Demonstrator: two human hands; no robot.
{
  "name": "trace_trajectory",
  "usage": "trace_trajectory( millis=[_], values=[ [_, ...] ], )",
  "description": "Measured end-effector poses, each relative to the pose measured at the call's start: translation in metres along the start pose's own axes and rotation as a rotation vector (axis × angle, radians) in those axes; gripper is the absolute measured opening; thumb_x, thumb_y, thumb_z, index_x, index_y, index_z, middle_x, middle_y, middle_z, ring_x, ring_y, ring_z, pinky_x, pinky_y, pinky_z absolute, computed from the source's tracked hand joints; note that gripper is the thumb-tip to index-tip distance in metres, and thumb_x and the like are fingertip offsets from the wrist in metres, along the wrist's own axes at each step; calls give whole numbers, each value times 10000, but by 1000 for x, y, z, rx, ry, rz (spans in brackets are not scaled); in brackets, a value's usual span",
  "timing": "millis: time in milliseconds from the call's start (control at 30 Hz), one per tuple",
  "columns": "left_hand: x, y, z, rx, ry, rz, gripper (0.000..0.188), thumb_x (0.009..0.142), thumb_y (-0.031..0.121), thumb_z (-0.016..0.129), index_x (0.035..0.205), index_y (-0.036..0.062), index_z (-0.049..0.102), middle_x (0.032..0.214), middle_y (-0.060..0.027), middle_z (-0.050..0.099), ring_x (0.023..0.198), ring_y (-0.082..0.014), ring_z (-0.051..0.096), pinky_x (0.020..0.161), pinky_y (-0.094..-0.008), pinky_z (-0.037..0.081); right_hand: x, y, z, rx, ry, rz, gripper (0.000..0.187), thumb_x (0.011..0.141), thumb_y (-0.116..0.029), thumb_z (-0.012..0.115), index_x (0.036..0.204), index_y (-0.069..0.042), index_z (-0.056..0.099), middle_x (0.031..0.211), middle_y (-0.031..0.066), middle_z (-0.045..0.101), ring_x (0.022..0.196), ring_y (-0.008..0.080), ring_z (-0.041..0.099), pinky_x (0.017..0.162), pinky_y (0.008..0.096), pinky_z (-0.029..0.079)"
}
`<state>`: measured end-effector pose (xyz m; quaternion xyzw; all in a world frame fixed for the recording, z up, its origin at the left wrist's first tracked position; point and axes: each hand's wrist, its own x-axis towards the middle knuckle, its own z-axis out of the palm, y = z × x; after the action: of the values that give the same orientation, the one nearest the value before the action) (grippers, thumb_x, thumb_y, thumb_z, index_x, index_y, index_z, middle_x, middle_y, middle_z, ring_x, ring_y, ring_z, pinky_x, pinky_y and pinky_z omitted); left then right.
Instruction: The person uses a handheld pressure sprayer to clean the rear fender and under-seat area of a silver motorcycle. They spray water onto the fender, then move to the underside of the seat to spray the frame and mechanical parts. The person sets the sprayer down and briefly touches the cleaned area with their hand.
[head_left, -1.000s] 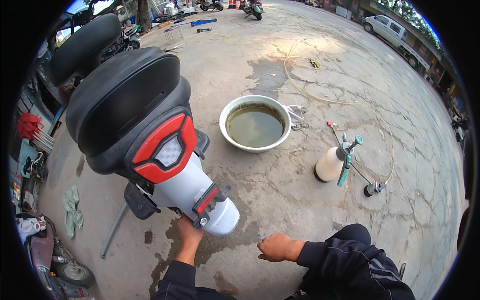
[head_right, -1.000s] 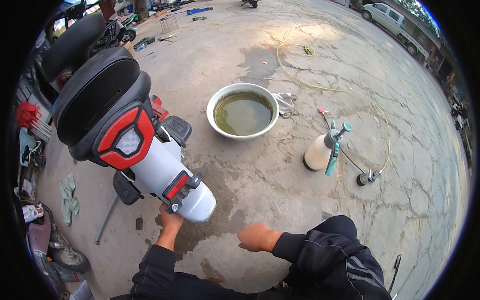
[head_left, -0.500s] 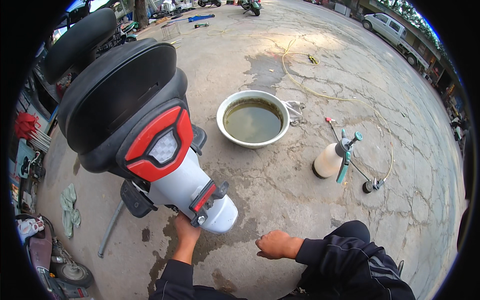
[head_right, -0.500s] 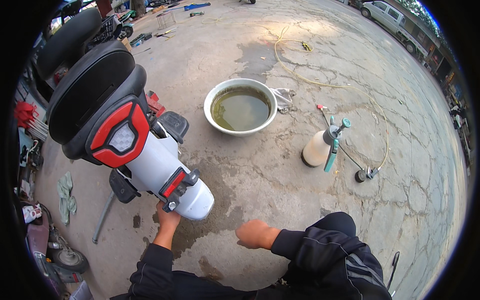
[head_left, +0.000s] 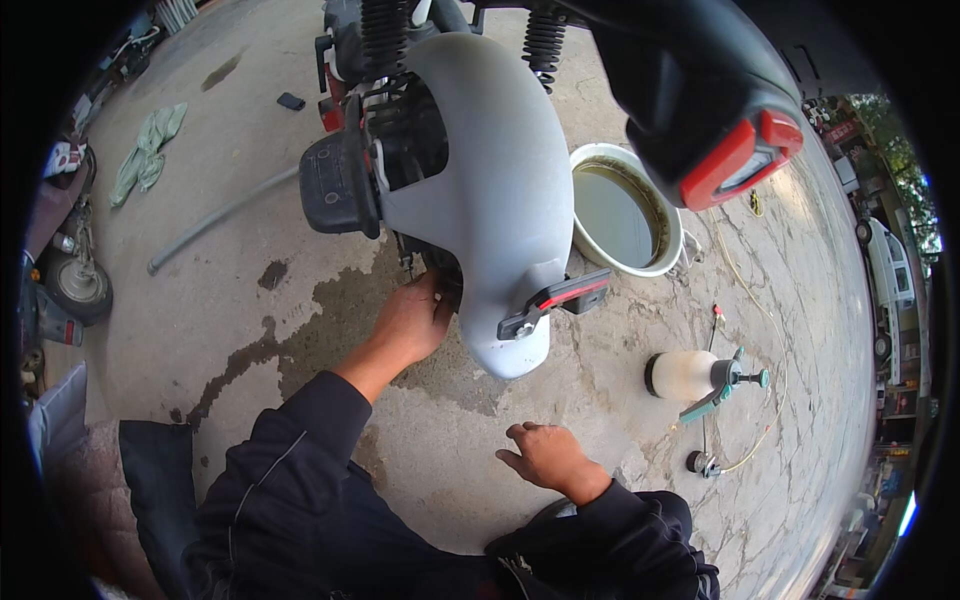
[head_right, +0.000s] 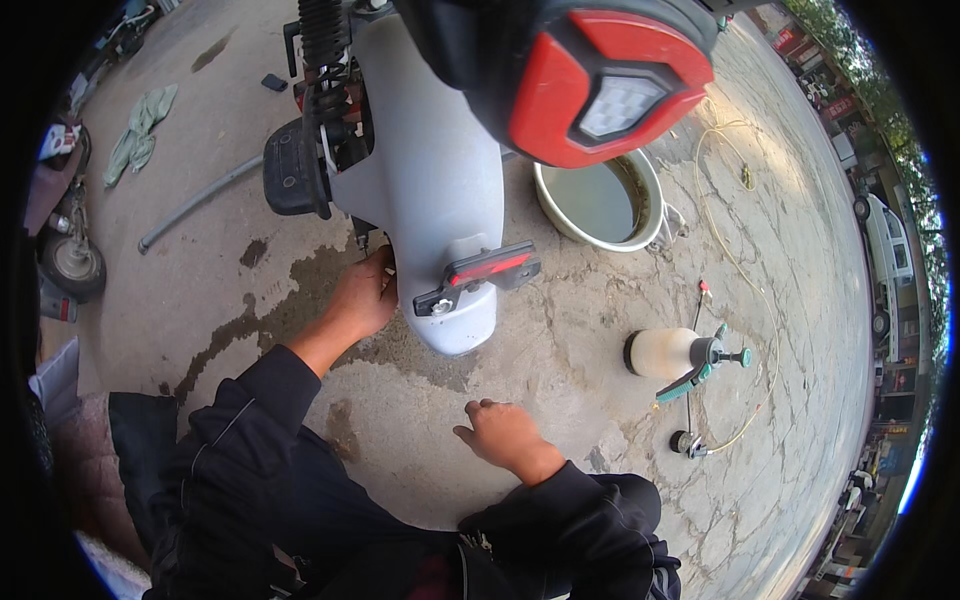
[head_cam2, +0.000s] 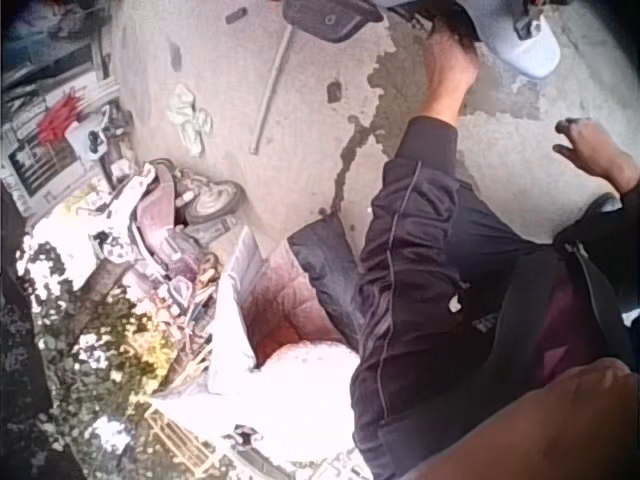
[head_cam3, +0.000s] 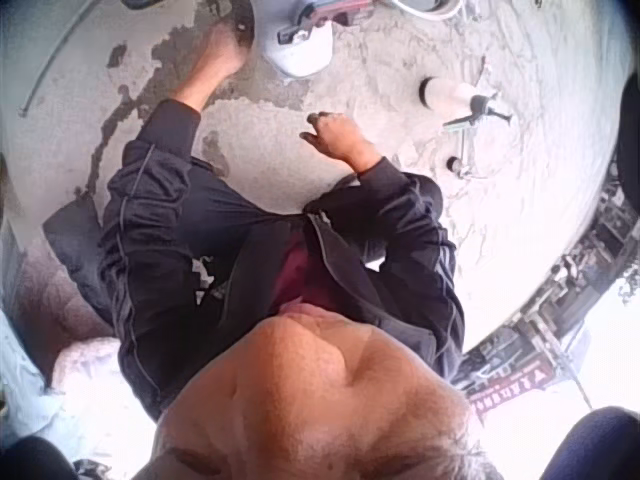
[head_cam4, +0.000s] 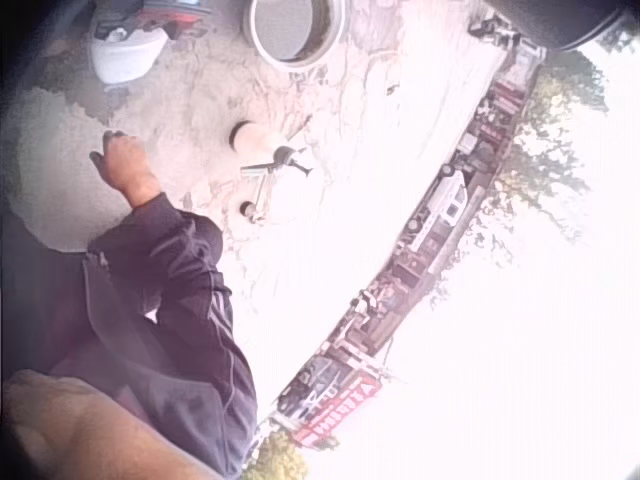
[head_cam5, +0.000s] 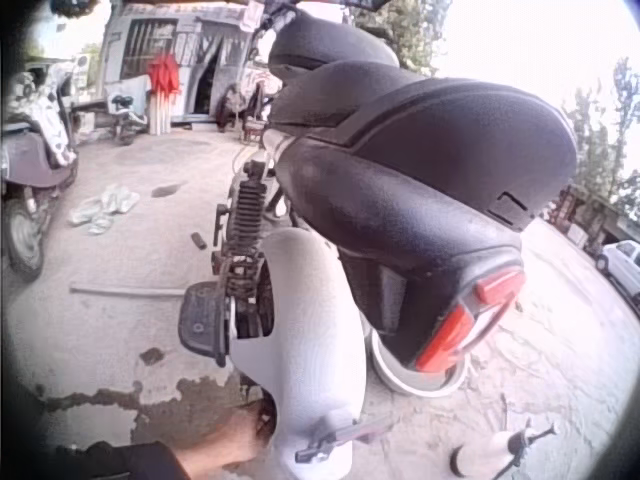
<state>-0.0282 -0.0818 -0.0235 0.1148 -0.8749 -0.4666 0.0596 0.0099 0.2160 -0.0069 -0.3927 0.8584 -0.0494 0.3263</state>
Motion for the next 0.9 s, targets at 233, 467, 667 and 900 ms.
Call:
trace_trajectory(
  millis=[233,467,667,900],
  values=[
    [-12,-1,-5,479,-498,-97,269,897,129,646,1129,23,730,1122,-191,749,1058,-361,728,889,-461,592,6,1,11,-3,-45,17,401,971,-420,674,1084,-35,694,985,170,729,883,384,716,783,468,576],
    [-14,4,-10,416,-573,-26,262,963,224,634,1088,11,720,1071,-207,745,1031,-388,722,897,-495,577,17,4,21,-3,-53,9,389,956,-410,703,1084,-42,708,980,173,737,873,391,719,772,472,578],
    [-14,5,-13,411,-569,-27,259,964,226,642,1087,15,727,1072,-202,749,1040,-384,725,898,-490,579,21,4,21,-3,-37,-1,366,948,-383,726,1063,-36,715,960,172,741,861,390,720,759,466,577],
    [-11,8,-10,436,-603,-50,288,986,269,642,1104,20,727,1087,-196,748,1049,-377,724,905,-484,580,18,5,19,2,-29,6,348,948,-364,735,1052,-32,716,934,173,739,847,396,716,745,465,571]
  ],
)
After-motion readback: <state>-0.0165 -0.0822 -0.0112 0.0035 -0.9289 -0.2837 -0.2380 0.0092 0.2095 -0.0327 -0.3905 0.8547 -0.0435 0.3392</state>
